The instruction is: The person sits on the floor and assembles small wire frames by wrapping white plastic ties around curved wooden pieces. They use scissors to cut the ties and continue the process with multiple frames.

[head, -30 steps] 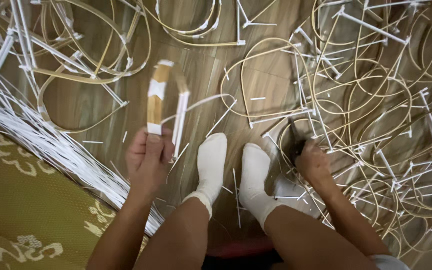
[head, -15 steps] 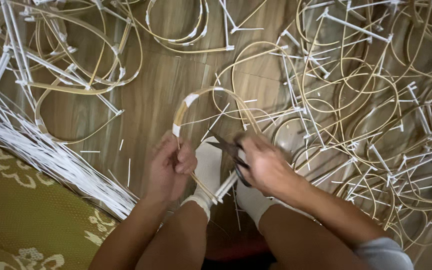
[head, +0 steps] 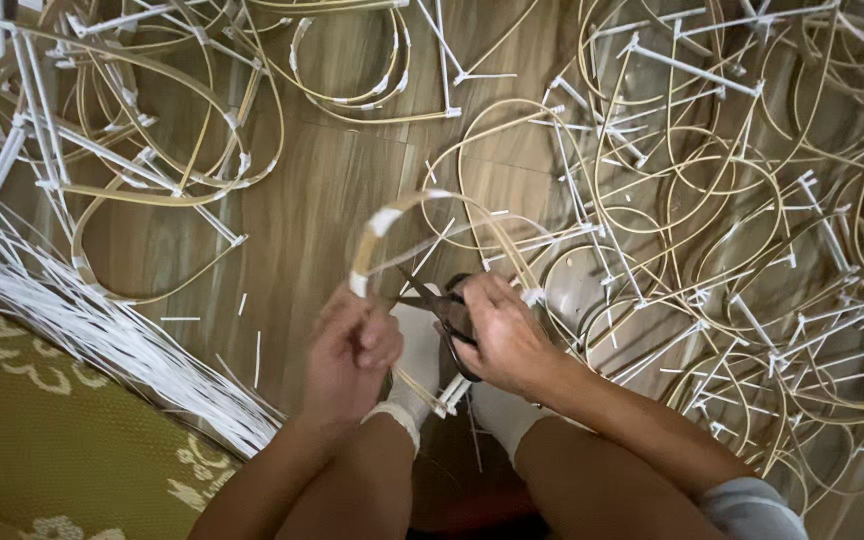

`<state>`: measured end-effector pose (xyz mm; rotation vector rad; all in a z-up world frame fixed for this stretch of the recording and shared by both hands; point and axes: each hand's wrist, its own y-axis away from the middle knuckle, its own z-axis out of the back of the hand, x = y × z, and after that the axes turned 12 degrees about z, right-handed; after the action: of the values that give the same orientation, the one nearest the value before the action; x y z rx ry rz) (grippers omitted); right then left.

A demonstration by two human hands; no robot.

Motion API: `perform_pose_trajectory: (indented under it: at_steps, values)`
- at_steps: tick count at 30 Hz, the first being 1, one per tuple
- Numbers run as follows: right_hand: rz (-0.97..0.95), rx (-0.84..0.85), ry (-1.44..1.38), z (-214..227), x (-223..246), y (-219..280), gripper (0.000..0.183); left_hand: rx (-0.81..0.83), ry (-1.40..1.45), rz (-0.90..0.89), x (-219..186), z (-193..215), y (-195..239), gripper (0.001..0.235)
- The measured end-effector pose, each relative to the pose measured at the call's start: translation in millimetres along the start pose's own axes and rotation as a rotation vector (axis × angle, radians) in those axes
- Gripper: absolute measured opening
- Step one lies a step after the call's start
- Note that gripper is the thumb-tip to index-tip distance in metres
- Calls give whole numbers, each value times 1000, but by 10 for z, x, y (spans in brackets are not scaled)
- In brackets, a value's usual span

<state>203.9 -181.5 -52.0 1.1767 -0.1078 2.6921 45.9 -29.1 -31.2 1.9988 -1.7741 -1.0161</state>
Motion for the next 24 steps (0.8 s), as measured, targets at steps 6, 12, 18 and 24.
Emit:
perform_pose_trajectory:
  at_steps: [6, 12, 18, 24]
  values:
    - [42, -64, 70, -75, 68, -50, 55, 124, 11, 42, 145, 36, 12, 27]
    - [115, -112, 76, -144, -2, -13, 58, 45, -61, 76, 129, 4, 9, 23]
    - [-82, -23, -229, -201, -45, 148, 25, -59, -196, -45, 82, 266, 31, 21]
    - [-147, -204, -215, -83, -310, 549, 29, -443, -1254, -551, -1075, 259, 130, 14]
